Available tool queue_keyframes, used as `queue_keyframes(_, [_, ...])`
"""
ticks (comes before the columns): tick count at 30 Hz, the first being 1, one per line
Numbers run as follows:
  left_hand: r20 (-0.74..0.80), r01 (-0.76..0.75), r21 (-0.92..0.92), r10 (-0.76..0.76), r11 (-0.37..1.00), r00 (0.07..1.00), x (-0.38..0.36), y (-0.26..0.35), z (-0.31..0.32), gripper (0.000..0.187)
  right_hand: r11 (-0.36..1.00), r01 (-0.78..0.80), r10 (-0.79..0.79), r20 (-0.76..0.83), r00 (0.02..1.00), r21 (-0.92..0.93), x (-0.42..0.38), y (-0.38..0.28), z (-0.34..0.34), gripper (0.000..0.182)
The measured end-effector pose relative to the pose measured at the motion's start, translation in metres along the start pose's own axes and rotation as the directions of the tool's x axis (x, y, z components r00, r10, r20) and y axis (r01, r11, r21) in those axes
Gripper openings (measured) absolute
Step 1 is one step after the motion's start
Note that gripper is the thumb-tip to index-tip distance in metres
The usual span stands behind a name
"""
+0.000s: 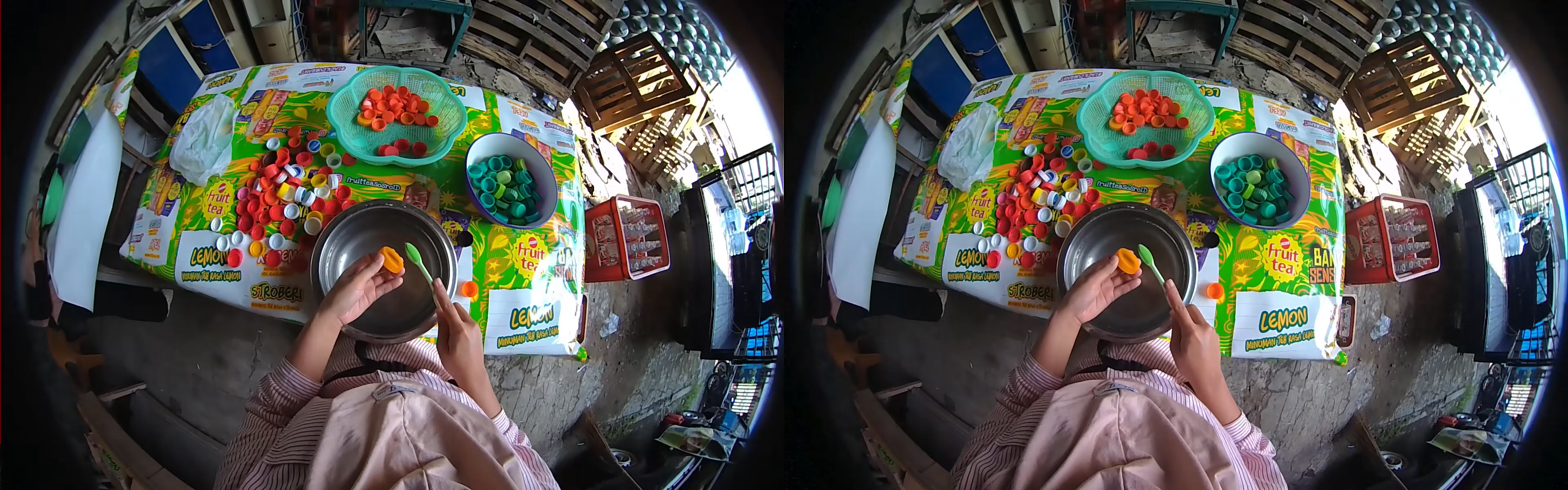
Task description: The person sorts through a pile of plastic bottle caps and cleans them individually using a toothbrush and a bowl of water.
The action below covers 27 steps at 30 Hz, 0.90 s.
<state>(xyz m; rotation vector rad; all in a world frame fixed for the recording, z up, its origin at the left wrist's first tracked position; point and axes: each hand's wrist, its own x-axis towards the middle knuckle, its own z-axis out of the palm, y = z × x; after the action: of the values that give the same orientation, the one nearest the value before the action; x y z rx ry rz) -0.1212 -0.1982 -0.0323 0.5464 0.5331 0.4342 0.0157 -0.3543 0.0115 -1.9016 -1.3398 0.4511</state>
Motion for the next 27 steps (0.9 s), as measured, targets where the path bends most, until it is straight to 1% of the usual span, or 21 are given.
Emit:
queue_keyframes(2, [0.000, -0.008, 0.008, 0.008, 1.000, 1.000, -0.003, 0.004, 0.007, 0.035, 1.000, 0.018, -0.018, 0.013, 1.000, 0.026, 0.002, -0.005, -0.001, 0.054])
queue_keyframes(3, [0.047, -0.022, -0.031, 0.024, 0.999, 0.999, -0.005, 0.007, 0.012, 0.034, 0.998, 0.033, -0.034, 0.029, 0.999, 0.055, 0.002, -0.008, 0.000, 0.055])
queue_keyframes(4, [0.094, -0.034, -0.070, 0.041, 0.997, 0.995, -0.005, 0.009, 0.014, 0.034, 0.999, 0.012, -0.016, 0.095, 0.995, 0.044, 0.002, -0.011, 0.001, 0.055])
queue_keyframes(5, [0.100, -0.030, -0.068, 0.037, 0.997, 0.994, -0.004, 0.010, 0.013, 0.034, 0.999, 0.009, -0.013, 0.088, 0.996, 0.041, 0.004, -0.011, 0.002, 0.055])
queue_keyframes(7, [0.146, -0.003, -0.087, 0.015, 0.996, 0.989, -0.004, 0.008, 0.008, 0.038, 0.997, -0.052, 0.052, -0.004, 0.999, 0.053, 0.008, -0.007, 0.006, 0.055])
queue_keyframes(8, [0.149, 0.004, -0.087, 0.009, 0.996, 0.989, -0.004, 0.007, 0.006, 0.038, 0.996, -0.016, 0.021, -0.056, 0.998, 0.082, 0.008, -0.006, 0.007, 0.055])
queue_keyframes(9, [0.133, 0.012, -0.077, -0.001, 0.997, 0.991, -0.004, 0.007, 0.004, 0.038, 0.997, -0.022, 0.027, -0.060, 0.998, 0.080, 0.006, -0.010, 0.007, 0.055])
queue_keyframes(11, [0.121, 0.029, -0.067, -0.021, 0.997, 0.992, -0.005, 0.010, 0.005, 0.038, 1.000, -0.006, 0.004, 0.059, 0.998, 0.027, 0.000, -0.021, 0.006, 0.055])
queue_keyframes(13, [0.168, 0.010, 0.035, -0.016, 0.999, 0.986, -0.007, 0.014, 0.008, 0.040, 1.000, -0.011, 0.011, 0.074, 0.997, -0.008, -0.001, -0.018, 0.012, 0.054])
queue_keyframes(14, [0.171, 0.013, 0.031, -0.018, 0.999, 0.985, -0.009, 0.015, 0.008, 0.040, 0.999, -0.044, 0.043, 0.029, 0.999, 0.011, 0.002, -0.016, 0.012, 0.054])
queue_keyframes(16, [0.139, -0.030, 0.119, 0.013, 0.992, 0.990, -0.011, 0.017, 0.006, 0.040, 0.996, -0.077, 0.079, -0.035, 0.996, 0.039, 0.004, -0.017, 0.010, 0.053])
queue_keyframes(17, [0.138, -0.027, 0.117, 0.011, 0.993, 0.990, -0.010, 0.017, 0.004, 0.040, 0.996, -0.080, 0.081, -0.034, 0.996, 0.038, 0.003, -0.022, 0.008, 0.053])
queue_keyframes(19, [0.109, -0.097, 0.271, 0.069, 0.958, 0.992, -0.009, 0.015, 0.002, 0.039, 0.999, -0.053, 0.053, 0.064, 0.997, -0.011, -0.002, -0.033, 0.004, 0.054])
queue_keyframes(20, [0.098, -0.128, 0.296, 0.103, 0.947, 0.990, -0.010, 0.015, 0.003, 0.037, 0.998, -0.061, 0.060, 0.059, 0.996, 0.017, -0.004, -0.033, 0.008, 0.054])
queue_keyframes(21, [0.098, -0.123, 0.296, 0.098, 0.947, 0.990, -0.012, 0.016, 0.004, 0.037, 0.998, -0.067, 0.065, 0.058, 0.996, 0.018, -0.004, -0.031, 0.009, 0.054])
queue_keyframes(23, [0.114, -0.135, 0.455, 0.092, 0.880, 0.989, -0.015, 0.018, 0.004, 0.037, 0.989, -0.140, 0.142, -0.030, 0.989, 0.055, -0.003, -0.027, 0.009, 0.053])
queue_keyframes(24, [0.152, -0.197, 0.503, 0.139, 0.842, 0.979, -0.015, 0.021, 0.008, 0.035, 0.988, -0.132, 0.135, -0.032, 0.990, 0.079, -0.004, -0.030, 0.006, 0.052])
queue_keyframes(25, [0.154, -0.195, 0.504, 0.134, 0.841, 0.979, -0.015, 0.021, 0.007, 0.035, 0.987, -0.136, 0.139, -0.036, 0.990, 0.080, -0.006, -0.034, 0.004, 0.052])
queue_keyframes(27, [0.154, -0.195, 0.432, 0.142, 0.881, 0.978, -0.014, 0.021, 0.005, 0.031, 0.986, -0.138, 0.131, 0.082, 0.988, 0.089, -0.008, -0.041, 0.002, 0.053])
